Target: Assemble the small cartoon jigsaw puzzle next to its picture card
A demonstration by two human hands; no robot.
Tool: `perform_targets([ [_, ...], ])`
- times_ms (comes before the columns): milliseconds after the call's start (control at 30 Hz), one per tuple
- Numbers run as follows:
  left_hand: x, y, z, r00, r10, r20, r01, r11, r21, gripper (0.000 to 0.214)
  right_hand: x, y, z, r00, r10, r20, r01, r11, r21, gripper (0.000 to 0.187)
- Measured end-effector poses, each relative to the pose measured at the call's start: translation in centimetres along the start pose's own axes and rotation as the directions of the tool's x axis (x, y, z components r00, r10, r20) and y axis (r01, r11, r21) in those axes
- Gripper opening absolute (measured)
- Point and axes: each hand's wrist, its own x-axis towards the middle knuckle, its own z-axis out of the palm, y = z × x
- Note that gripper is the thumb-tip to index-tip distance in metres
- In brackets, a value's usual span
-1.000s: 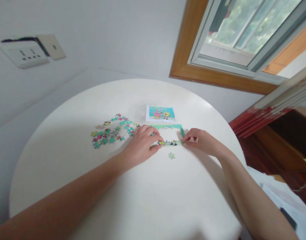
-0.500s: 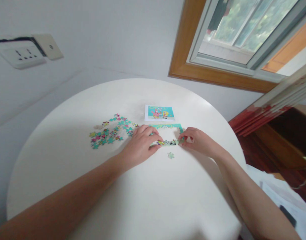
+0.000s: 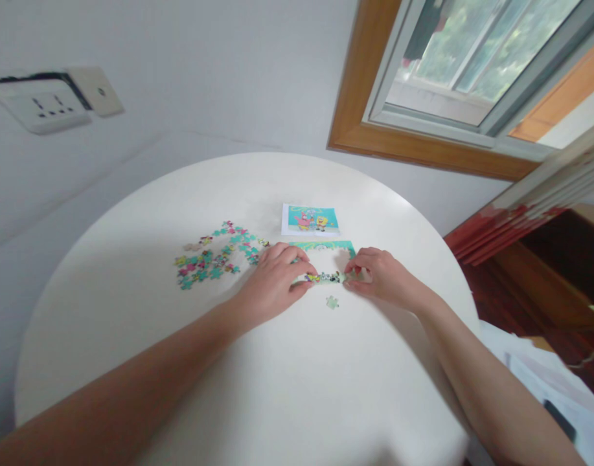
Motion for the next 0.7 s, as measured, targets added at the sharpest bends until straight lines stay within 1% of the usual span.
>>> perform_targets([
  [200,0.01,0.06,-0.08,1.000,-0.003,0.003,0.003,1.000,-0.012,0.016,-0.29,-0.72,-0.22,1.000,-0.026,0.003,0.026,0.990,-0.139,0.014],
  [300,0.04,0.12,-0.15,1.000,-0.005,0.006,0.005,1.000,-0.012,0.016,-0.40,-0.97,-0.36,0.999,-0.034,0.015,0.036,0.983,-0.182,0.014],
  [567,0.01,0.08,-0.14,1.000,0.000,-0.004,0.000,1.000,-0.025,0.016,-0.62,-0.37,-0.83,1.000,-0.018,-0.010,0.015,0.976,-0.215,0.016],
  [700,0.04,0.07,-0.13,1.000,-0.002,0.004,0.002,1.000,-0.024,0.016,-0.59,-0.32,-0.97,1.000,-0.005,0.015,0.008,0.978,-0.209,0.015],
])
